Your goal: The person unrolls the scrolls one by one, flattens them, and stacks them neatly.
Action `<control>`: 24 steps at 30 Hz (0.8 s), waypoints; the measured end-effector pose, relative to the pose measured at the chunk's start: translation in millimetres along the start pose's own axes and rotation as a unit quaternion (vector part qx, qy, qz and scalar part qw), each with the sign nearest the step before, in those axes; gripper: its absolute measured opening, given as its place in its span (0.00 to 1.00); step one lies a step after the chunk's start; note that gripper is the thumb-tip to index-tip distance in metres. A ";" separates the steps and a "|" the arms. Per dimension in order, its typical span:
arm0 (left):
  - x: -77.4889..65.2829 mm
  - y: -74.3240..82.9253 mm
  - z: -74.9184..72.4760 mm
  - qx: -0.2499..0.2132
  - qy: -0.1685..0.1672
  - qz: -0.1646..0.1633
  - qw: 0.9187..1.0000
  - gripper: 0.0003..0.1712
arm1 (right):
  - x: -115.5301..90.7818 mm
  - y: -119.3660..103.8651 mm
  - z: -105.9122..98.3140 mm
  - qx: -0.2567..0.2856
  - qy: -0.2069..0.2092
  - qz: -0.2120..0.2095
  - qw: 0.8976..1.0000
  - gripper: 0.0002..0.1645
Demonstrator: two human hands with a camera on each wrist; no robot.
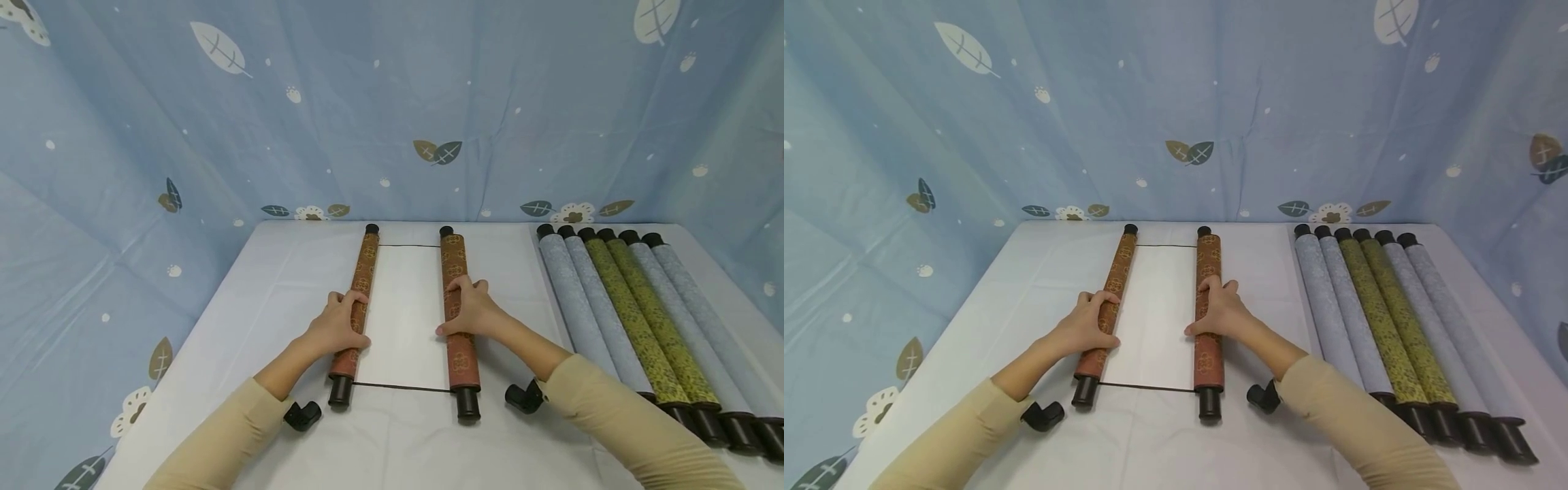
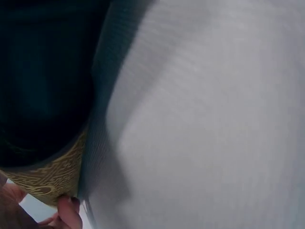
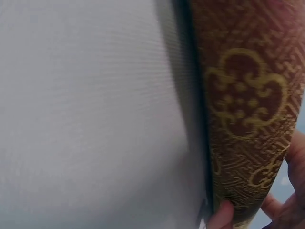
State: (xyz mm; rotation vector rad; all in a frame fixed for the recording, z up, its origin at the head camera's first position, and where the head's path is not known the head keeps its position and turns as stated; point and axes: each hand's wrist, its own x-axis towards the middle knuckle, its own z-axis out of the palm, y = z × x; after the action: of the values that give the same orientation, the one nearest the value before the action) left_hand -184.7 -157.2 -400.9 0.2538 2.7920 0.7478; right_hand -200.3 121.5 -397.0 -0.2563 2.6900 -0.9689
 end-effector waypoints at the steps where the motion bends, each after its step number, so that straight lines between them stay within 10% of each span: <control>1: 0.1 -0.3 -1.1 0.001 -0.001 0.002 1.000 0.42 | -0.2 0.0 -1.6 0.001 -0.003 0.000 1.000 0.51; 12: -1.6 -7.7 -15.3 0.006 -0.039 0.012 0.999 0.43 | -1.8 11.3 -21.7 0.030 -0.109 0.007 0.994 0.50; 24: -4.3 -13.2 -15.5 0.067 -0.043 0.016 0.997 0.44 | -1.1 17.2 -12.4 -0.015 -0.074 -0.009 0.997 0.47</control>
State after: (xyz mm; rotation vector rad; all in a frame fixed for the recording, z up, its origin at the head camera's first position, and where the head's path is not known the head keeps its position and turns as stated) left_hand -186.2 -176.7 -393.8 0.3483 2.7657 0.5431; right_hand -204.3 142.3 -398.7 -0.3463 2.5731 -0.8776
